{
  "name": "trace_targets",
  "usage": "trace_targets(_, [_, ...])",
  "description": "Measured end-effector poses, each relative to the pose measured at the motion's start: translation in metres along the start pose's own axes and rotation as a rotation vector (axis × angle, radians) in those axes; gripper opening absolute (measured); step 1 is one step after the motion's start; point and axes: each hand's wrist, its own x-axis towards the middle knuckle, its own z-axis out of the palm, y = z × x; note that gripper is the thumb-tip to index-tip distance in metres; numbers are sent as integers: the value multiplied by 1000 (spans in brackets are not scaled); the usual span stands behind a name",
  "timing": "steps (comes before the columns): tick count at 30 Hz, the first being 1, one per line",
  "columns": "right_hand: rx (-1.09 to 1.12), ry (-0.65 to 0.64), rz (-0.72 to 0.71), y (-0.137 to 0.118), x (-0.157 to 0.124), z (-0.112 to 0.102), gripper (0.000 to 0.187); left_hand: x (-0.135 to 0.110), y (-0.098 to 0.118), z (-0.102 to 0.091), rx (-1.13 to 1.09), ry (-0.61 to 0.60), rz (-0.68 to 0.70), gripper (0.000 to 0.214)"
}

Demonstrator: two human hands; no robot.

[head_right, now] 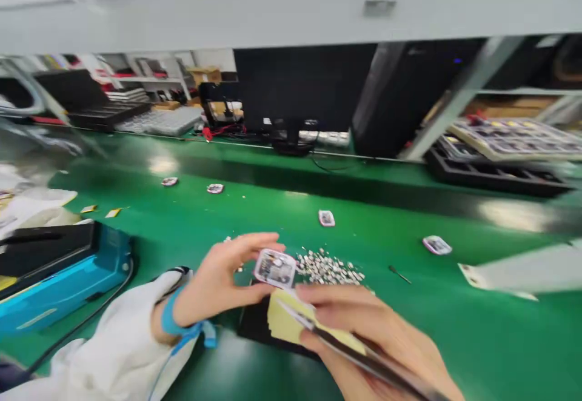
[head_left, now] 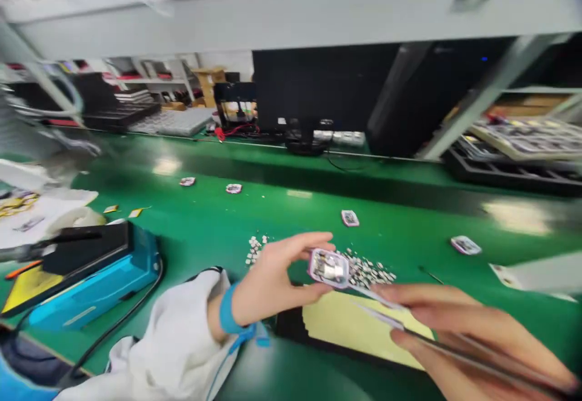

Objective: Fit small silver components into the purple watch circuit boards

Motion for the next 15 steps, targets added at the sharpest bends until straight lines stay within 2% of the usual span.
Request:
trace_targets(3, [30, 22, 51, -19, 20, 5, 23, 1, 23, -7, 235, 38, 154, 53])
trace_targets(8, [0, 26, 48, -23, 23, 15, 22, -8, 32, -7, 428, 36, 247, 50])
trace_targets(10, [-34, -41, 57, -21, 17, 11, 25, -9, 35, -7, 490, 32, 277, 48])
trace_targets(12, [-99, -167, 31, -19, 12, 3, 26, -8, 38, -7, 532, 20, 277, 46])
trace_targets(15, [-262, -314, -150, -20, 11, -6, 25, -4, 42, -9, 553, 0, 285, 41])
